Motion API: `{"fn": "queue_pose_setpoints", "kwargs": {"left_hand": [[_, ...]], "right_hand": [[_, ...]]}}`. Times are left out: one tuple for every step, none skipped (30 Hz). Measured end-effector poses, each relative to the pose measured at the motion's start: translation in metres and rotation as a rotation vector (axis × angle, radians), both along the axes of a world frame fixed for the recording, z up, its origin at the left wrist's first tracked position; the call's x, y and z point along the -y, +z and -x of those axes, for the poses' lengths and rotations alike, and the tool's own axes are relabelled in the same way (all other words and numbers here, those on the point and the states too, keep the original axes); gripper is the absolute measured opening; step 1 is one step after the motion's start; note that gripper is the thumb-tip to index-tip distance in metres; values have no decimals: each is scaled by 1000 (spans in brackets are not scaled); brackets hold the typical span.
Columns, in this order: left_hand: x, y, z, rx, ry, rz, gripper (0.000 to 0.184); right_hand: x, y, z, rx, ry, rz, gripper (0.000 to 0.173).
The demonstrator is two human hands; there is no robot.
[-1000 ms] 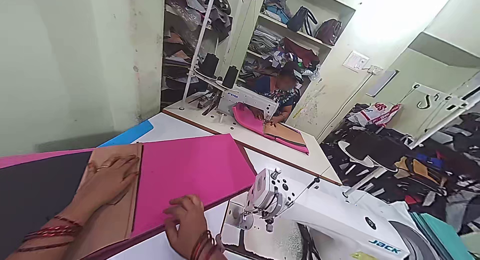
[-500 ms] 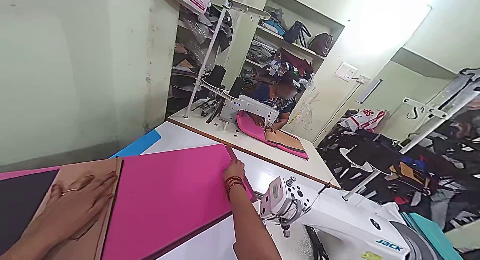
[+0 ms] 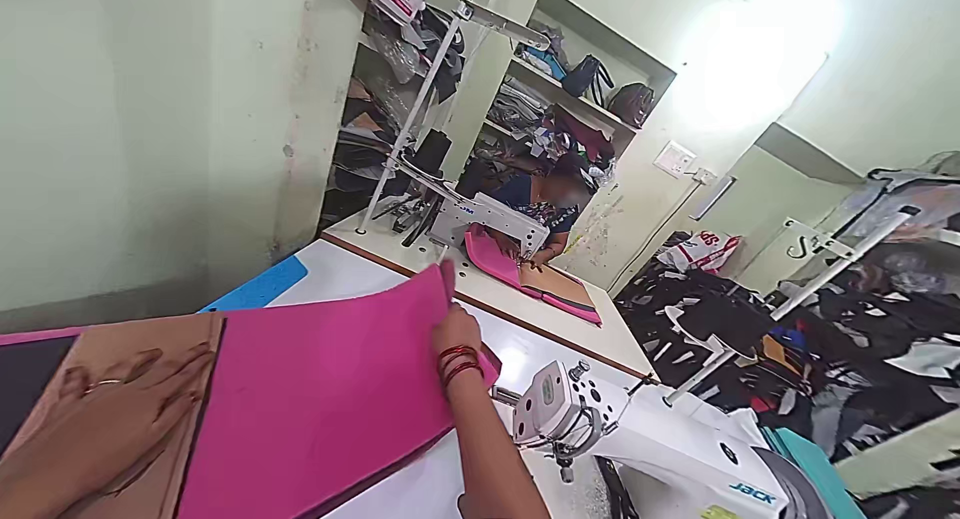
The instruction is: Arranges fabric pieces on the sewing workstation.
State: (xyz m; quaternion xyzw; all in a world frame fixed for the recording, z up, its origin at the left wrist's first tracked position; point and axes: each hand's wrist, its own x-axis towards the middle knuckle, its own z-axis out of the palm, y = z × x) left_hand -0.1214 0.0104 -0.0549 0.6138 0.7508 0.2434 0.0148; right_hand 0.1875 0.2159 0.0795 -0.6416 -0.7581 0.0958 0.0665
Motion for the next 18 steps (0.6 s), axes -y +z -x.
{"fn": "queue_pose_setpoints", "kwargs": {"left_hand": [[-1,-3,1,17,-9,-23,61],[-1,-4,2,42,-15,-24,63],[-2,-8,6,45,-12,-16,68],[-3,-13,10,39,-10,-11,71],[-4,-21,17,17,-7,2,74],[-5,-28,23,-12,-11,9,76],[-8,-37,29,-35,-20,-18,75],[-11,-49,37,-68,-35,-60,74],[-11,-45,35,-66,-33,-46,72],[-7,-28,24,-17,-18,10,71],[-4,-17,17,21,-1,52,71],[-3,-13,13,45,-2,51,71],[-3,-16,14,43,-15,24,72],[-4,-26,21,16,-31,-9,73],[-6,-32,27,-23,-52,-50,72],[-7,-39,32,-109,-62,-105,70],[-7,-38,30,-229,-71,-175,63],[0,-13,10,-333,-57,-143,55]], "right_hand": [[21,7,10,2,72,-48,48],[45,10,19,23,164,-83,44],[69,6,28,62,271,-111,41],[91,-4,36,105,386,-146,37],[109,-20,42,137,497,-181,34],[123,-36,49,165,581,-166,33],[133,-48,55,202,623,-87,36],[140,-53,60,245,622,41,43],[145,-50,64,293,613,147,50],[147,-38,65,333,609,242,56],[148,-21,64,370,628,331,59],[145,-4,61,415,683,393,57],[137,9,58,449,754,431,49],[123,17,55,456,820,449,40],[106,19,52,412,854,446,34],[87,15,48,330,853,410,32],[68,7,43,222,810,338,33],[54,-3,38,112,717,256,44]]}}
